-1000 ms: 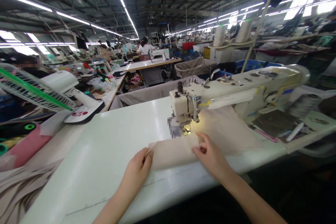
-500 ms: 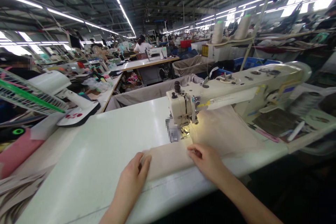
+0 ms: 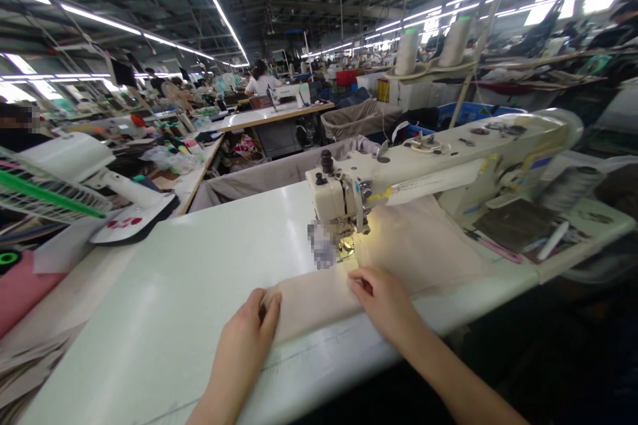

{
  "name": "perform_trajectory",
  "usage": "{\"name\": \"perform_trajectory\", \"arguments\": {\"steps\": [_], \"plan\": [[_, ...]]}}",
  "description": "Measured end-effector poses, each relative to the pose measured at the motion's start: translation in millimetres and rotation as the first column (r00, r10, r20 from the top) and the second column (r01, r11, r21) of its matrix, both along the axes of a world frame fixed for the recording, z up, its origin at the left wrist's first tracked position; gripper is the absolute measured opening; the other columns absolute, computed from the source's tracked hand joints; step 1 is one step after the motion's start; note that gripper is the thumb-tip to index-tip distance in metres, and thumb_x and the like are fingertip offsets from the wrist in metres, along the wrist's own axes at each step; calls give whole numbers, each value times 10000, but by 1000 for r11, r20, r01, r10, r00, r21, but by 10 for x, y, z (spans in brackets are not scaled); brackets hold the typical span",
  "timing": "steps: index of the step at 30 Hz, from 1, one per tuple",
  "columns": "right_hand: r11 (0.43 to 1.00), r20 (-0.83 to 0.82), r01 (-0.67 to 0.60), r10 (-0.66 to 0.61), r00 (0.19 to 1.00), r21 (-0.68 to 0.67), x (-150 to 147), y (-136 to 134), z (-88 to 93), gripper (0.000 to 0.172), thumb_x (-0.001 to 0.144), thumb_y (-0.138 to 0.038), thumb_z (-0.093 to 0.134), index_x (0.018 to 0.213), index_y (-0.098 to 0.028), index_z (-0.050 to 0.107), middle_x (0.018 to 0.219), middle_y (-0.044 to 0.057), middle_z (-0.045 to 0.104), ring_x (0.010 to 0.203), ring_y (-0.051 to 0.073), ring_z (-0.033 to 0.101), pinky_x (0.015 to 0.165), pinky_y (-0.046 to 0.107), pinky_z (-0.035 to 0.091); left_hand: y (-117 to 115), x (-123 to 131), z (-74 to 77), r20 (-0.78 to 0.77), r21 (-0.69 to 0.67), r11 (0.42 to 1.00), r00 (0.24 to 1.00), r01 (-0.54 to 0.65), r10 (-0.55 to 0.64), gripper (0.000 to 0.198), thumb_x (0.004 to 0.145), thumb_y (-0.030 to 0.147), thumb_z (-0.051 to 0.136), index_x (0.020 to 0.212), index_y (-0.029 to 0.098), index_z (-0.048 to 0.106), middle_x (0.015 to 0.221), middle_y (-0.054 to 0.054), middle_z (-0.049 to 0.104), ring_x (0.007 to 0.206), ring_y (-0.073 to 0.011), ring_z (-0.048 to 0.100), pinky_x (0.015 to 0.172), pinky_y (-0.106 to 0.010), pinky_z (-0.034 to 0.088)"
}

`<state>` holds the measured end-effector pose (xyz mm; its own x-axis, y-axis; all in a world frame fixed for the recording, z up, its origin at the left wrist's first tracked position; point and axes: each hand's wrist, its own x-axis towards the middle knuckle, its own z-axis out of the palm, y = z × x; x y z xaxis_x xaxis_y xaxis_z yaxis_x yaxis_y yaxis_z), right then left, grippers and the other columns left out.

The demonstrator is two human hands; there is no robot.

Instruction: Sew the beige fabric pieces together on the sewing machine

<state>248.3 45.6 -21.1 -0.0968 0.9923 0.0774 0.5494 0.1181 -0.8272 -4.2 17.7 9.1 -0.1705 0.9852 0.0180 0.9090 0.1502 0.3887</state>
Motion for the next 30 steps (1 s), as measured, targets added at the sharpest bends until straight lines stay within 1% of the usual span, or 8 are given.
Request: {"name": "perform_trajectory", "arguments": {"steps": [6,11,16,21,24,26,28,30], "plan": [[1000,30,5,-4,1000,-18,-19,13,63,146,890,-147,577,907,-183,717,882,38,700,824,193,633,771,289,422,10,5,13,-19,-9,1000,1000,4,-4,359,894,531,319,764,248,499,640,-50,635,659,-272,661,612,-321,443],[999,53,19,-17,998,-45,-27,12,97,142,895,-143,581,912,-179,717,906,39,709,867,201,641,788,293,421,1,4,12,-10,33,999,1000,14,-14,313,915,479,393,760,242,526,621,-29,634,630,-242,660,589,-287,437],[999,75,21,-17,997,-48,-28,9,116,157,907,-146,573,935,-179,724,917,36,713,870,192,644,791,286,428,3,10,11,-18,19,1000,1000,10,-10,303,927,453,405,759,237,537,620,-28,631,637,-239,659,592,-283,430],[1000,212,7,-3,977,-17,-44,15,121,181,929,-146,551,899,-194,723,874,34,702,826,189,647,755,288,441,22,21,-1,-35,-28,999,999,21,-21,290,943,416,387,784,227,539,654,-43,646,675,-248,657,616,-293,416],[992,420,-48,-3,908,112,-58,-5,102,214,949,-164,528,822,-202,696,857,58,666,776,209,628,683,315,436,23,29,11,-39,-57,998,999,17,-19,267,949,385,392,781,222,522,674,-47,641,680,-241,642,628,-294,397],[959,519,-120,-33,854,258,-52,-27,76,213,942,-169,540,773,-201,667,904,84,645,821,235,610,703,342,442,18,29,22,-11,-68,998,1000,2,-3,258,953,377,403,778,220,510,671,-38,627,656,-223,619,619,-287,379],[906,541,-186,-54,839,380,-26,-40,35,197,937,-162,538,785,-200,656,987,101,643,916,261,593,792,380,447,15,21,30,32,-58,998,999,-23,25,254,958,368,409,774,218,498,661,-24,609,633,-202,593,607,-277,363],[871,528,-223,-48,848,438,13,-39,-14,215,962,-168,492,837,-202,664,1033,97,654,944,259,588,849,401,435,17,8,33,57,-43,998,997,-52,54,235,953,333,430,758,214,488,657,-13,592,629,-187,574,605,-269,352]]}}
